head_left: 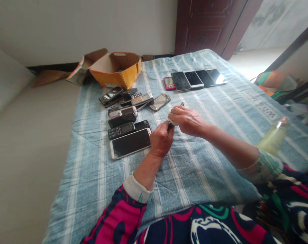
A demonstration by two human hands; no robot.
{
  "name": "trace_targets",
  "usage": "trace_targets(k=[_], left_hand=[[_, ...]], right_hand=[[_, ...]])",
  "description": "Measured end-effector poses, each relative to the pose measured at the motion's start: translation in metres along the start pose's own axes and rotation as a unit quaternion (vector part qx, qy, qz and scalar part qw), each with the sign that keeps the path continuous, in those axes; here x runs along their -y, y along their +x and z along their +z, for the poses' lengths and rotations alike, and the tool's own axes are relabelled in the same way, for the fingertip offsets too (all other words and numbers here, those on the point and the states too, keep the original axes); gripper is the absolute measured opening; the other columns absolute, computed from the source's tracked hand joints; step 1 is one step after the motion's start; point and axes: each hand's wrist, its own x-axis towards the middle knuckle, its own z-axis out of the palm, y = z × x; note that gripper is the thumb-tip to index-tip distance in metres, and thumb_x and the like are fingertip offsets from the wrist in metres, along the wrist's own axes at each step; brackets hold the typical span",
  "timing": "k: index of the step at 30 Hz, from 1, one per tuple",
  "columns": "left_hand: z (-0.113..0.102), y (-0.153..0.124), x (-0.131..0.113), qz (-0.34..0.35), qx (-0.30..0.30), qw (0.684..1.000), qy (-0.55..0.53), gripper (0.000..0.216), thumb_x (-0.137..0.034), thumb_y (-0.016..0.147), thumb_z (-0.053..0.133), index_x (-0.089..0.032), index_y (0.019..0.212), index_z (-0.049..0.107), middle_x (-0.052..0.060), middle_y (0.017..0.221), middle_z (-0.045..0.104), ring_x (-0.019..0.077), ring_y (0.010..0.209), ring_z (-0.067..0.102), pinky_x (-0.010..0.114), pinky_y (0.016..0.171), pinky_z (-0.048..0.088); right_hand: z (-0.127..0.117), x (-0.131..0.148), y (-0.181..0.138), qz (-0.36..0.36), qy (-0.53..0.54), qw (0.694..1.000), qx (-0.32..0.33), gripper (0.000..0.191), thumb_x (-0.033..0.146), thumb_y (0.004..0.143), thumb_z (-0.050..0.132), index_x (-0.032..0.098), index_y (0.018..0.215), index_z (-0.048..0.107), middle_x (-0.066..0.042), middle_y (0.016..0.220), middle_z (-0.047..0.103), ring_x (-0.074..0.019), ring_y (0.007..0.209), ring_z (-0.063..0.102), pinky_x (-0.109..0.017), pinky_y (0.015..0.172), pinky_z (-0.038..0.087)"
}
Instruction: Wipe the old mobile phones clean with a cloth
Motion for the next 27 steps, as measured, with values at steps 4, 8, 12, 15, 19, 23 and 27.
trace_targets(k=[4,8,12,15,19,23,27], left_hand=[[-0.001,0.000,-0.002,-0.010,0.014,1.000,-0.004,0.019,-0.032,0.093,0.053,-0.017,0.098,0.064,0.006,0.087,0.071,0.0179,0.079,0.065,0.026,0.067,0.041],[-0.001,0.000,-0.002,-0.009,0.009,1.000,-0.002,0.017,-0.031,0.092,0.054,-0.018,0.096,0.064,0.006,0.086,0.071,0.0176,0.078,0.065,0.025,0.066,0.040],[0.001,0.001,-0.001,-0.013,-0.004,1.000,0.016,0.011,-0.026,0.089,0.055,-0.018,0.086,0.063,0.005,0.080,0.070,0.0175,0.073,0.064,0.026,0.062,0.038],[0.001,0.001,0.000,-0.016,-0.004,0.999,0.028,0.009,-0.023,0.086,0.056,-0.018,0.083,0.062,0.006,0.078,0.070,0.0181,0.071,0.064,0.026,0.061,0.038],[0.001,0.000,0.000,-0.008,-0.001,1.000,0.018,0.010,-0.026,0.087,0.057,-0.018,0.088,0.063,0.006,0.081,0.070,0.0183,0.074,0.065,0.026,0.063,0.040],[0.000,0.000,-0.001,-0.010,0.011,1.000,0.014,0.014,-0.027,0.087,0.059,-0.019,0.097,0.064,0.005,0.086,0.072,0.0183,0.076,0.065,0.026,0.065,0.041],[-0.001,0.000,-0.001,-0.016,0.033,0.999,0.024,0.015,-0.027,0.087,0.058,-0.019,0.098,0.064,0.004,0.086,0.071,0.0186,0.077,0.065,0.026,0.064,0.041]], right_hand=[[0.001,-0.009,0.000,0.036,0.000,0.999,-0.008,0.027,0.004,0.088,0.038,0.016,0.090,0.061,-0.011,0.097,0.058,-0.0220,0.096,0.045,-0.033,0.071,0.033],[0.002,-0.007,-0.001,0.034,0.016,0.999,-0.015,0.026,0.004,0.088,0.038,0.016,0.090,0.061,-0.010,0.098,0.057,-0.0218,0.097,0.045,-0.032,0.073,0.034],[0.004,0.003,-0.001,-0.019,0.048,0.999,-0.015,0.024,0.006,0.089,0.039,0.015,0.090,0.061,-0.011,0.098,0.057,-0.0212,0.097,0.046,-0.032,0.079,0.036],[0.005,0.009,-0.001,-0.031,0.060,0.998,-0.021,0.024,0.005,0.089,0.039,0.014,0.090,0.061,-0.011,0.097,0.057,-0.0216,0.098,0.046,-0.033,0.082,0.037],[0.004,0.005,-0.001,-0.019,0.042,0.999,-0.016,0.024,0.005,0.088,0.040,0.015,0.089,0.062,-0.011,0.096,0.057,-0.0223,0.098,0.046,-0.034,0.080,0.037],[0.002,-0.007,0.001,0.008,0.014,1.000,-0.006,0.027,0.003,0.087,0.038,0.015,0.090,0.061,-0.011,0.097,0.057,-0.0225,0.097,0.045,-0.034,0.076,0.035],[-0.002,-0.016,0.003,0.052,-0.005,0.999,-0.008,0.027,0.002,0.087,0.037,0.016,0.087,0.061,-0.011,0.096,0.056,-0.0224,0.094,0.045,-0.034,0.071,0.033]])
